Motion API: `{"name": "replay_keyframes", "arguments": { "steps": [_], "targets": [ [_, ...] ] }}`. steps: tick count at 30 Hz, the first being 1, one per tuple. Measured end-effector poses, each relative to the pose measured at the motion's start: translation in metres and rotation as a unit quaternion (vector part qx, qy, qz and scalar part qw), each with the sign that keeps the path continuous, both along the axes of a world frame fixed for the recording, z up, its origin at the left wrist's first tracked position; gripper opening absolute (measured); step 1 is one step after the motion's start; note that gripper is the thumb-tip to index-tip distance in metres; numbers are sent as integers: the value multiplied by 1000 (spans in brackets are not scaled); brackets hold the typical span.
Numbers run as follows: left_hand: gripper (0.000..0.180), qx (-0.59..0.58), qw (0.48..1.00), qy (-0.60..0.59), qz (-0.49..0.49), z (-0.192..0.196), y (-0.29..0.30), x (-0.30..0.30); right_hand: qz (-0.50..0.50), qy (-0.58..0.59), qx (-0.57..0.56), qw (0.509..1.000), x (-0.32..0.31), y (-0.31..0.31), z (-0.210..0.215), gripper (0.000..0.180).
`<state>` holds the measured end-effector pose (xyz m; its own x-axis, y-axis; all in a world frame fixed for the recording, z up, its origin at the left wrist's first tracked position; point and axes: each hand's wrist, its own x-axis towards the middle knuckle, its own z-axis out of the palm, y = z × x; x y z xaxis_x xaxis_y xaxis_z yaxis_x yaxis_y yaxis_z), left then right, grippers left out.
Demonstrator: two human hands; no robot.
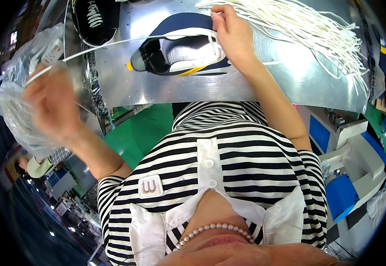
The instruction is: The person inserts white laces through the eyelets of several blue and white sneakers by hand, working on one shoe at a time on a metal workbench.
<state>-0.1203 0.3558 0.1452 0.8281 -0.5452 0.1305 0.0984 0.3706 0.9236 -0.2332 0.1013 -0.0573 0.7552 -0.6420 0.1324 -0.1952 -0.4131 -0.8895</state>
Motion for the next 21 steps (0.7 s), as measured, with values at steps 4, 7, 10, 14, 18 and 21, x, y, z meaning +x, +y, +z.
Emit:
{"name": "replay_keyframes", "arguments": {
  "steps": [4, 7, 10, 14, 18, 21],
  "targets": [
    [13, 370, 795, -469, -102, -99, -50, -57, 46, -82, 95, 991, -2, -2, 8, 21],
    [13, 392, 750, -533, 7, -134, -72, -74, 68, -115, 306, 943, -20, -6, 17, 15],
    [15, 401, 764, -505, 20, -141, -80, -73, 88, -111, 258, 956, -43, 1, 28, 14],
    [17, 411, 799, -438, -25, -148, -78, -70, 156, -60, 153, 974, -73, 17, 41, 19],
    [18, 400, 810, -428, -20, -149, -78, -69, 167, -49, 131, 976, -86, 30, 28, 19],
    [18, 398, 811, -430, -11, -151, -75, -71, 146, -13, 207, 967, -89, 36, 23, 22]
  ]
}}
